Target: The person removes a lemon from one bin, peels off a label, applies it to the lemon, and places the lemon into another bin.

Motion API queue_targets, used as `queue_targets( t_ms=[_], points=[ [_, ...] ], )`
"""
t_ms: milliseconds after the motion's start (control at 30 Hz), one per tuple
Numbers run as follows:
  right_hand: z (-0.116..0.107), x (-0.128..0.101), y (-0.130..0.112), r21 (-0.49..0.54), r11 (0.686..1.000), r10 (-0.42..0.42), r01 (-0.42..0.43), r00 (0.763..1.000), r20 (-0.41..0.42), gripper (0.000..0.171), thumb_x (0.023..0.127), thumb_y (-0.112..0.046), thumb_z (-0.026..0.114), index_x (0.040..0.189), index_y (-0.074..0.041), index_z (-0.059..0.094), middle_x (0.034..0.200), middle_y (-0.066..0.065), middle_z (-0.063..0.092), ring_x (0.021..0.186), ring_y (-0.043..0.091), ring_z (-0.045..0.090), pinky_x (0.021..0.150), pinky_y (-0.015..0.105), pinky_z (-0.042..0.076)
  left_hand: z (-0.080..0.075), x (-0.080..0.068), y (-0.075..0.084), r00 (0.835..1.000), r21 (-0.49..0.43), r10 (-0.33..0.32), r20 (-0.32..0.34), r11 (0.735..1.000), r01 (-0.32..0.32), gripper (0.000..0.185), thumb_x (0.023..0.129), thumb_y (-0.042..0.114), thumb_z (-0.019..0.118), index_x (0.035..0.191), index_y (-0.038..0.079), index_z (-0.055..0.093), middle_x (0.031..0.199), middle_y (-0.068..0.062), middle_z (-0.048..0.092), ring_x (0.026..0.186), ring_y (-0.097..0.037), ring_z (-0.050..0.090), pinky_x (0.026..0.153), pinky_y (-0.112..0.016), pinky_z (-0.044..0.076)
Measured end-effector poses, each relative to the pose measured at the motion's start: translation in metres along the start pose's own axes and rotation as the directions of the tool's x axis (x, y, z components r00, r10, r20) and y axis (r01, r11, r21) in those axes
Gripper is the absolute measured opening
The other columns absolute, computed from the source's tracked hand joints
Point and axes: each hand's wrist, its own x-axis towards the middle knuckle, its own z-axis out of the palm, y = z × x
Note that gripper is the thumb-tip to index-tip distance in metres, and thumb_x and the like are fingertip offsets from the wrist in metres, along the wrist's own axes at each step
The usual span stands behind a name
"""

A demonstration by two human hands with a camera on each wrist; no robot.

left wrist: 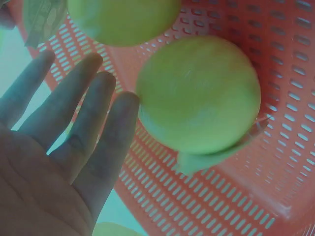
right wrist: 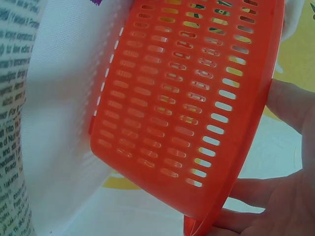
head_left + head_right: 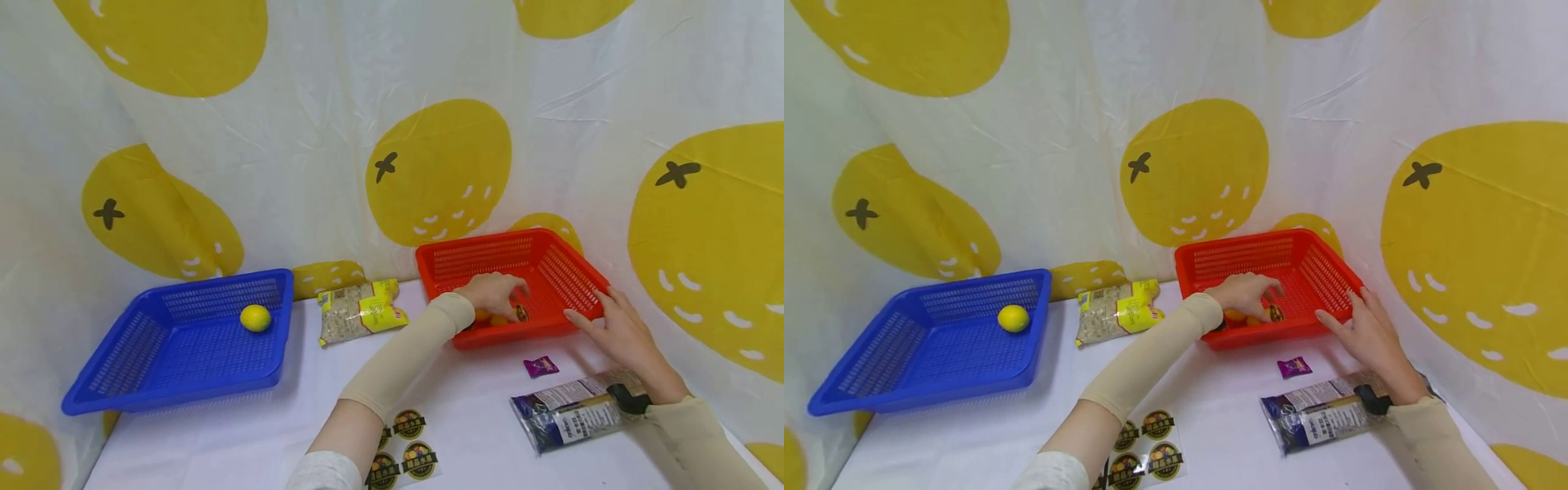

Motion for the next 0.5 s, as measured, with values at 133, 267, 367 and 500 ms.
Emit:
queue_targets(
  t_ms=[133, 267, 367, 500],
  points=[
    [0.0011, 0.0016, -0.0011, 0.012, 1.0, -0.009, 0.009, 1.0, -0.002, 0.088, 0.099, -0.049, 0.061, 0.147, 0.02, 0.034, 0.148, 0.044, 0.028, 0.125, 0.06, 0.035, 0.099, 0.081, 0.034, 0.0005, 0.0004, -0.0036, 1.0, 0.004, 0.007, 0.02, 1.0, -0.007, 0.046, 0.083, 0.038, 0.084, 0.125, 0.041, 0.065, 0.126, 0.018, 0.066, 0.11, -0.005, 0.057, 0.099, -0.026, 0.05],
    [0.0012, 0.0009, -0.0001, 0.006, 1.0, -0.004, 0.004, 1.0, 0.005, 0.089, 0.099, -0.049, 0.061, 0.148, 0.019, 0.033, 0.148, 0.044, 0.028, 0.125, 0.06, 0.034, 0.098, 0.081, 0.035, 0.0018, 0.0011, -0.0067, 0.999, -0.006, 0.033, 0.042, 0.999, -0.033, 0.039, 0.085, 0.034, 0.084, 0.12, 0.039, 0.069, 0.125, 0.018, 0.068, 0.112, -0.005, 0.057, 0.1, -0.024, 0.05],
    [0.002, -0.0003, 0.0006, 0.003, 1.0, -0.001, 0.001, 1.0, 0.008, 0.09, 0.099, -0.05, 0.061, 0.148, 0.019, 0.033, 0.149, 0.044, 0.027, 0.126, 0.059, 0.033, 0.098, 0.082, 0.035, 0.0025, 0.0013, -0.0079, 0.997, -0.016, 0.052, 0.056, 0.999, -0.051, 0.038, 0.085, 0.03, 0.084, 0.121, 0.036, 0.07, 0.124, 0.017, 0.069, 0.113, -0.005, 0.058, 0.1, -0.023, 0.05],
    [0.0026, -0.0018, 0.0015, 0.002, 1.0, 0.004, -0.004, 1.0, 0.01, 0.09, 0.099, -0.05, 0.061, 0.148, 0.019, 0.032, 0.151, 0.044, 0.026, 0.129, 0.06, 0.032, 0.099, 0.082, 0.033, 0.0041, 0.0016, -0.0087, 0.996, -0.025, 0.057, 0.063, 0.998, -0.055, 0.04, 0.086, 0.025, 0.083, 0.123, 0.034, 0.07, 0.124, 0.015, 0.069, 0.112, -0.006, 0.058, 0.098, -0.023, 0.051]
  ],
)
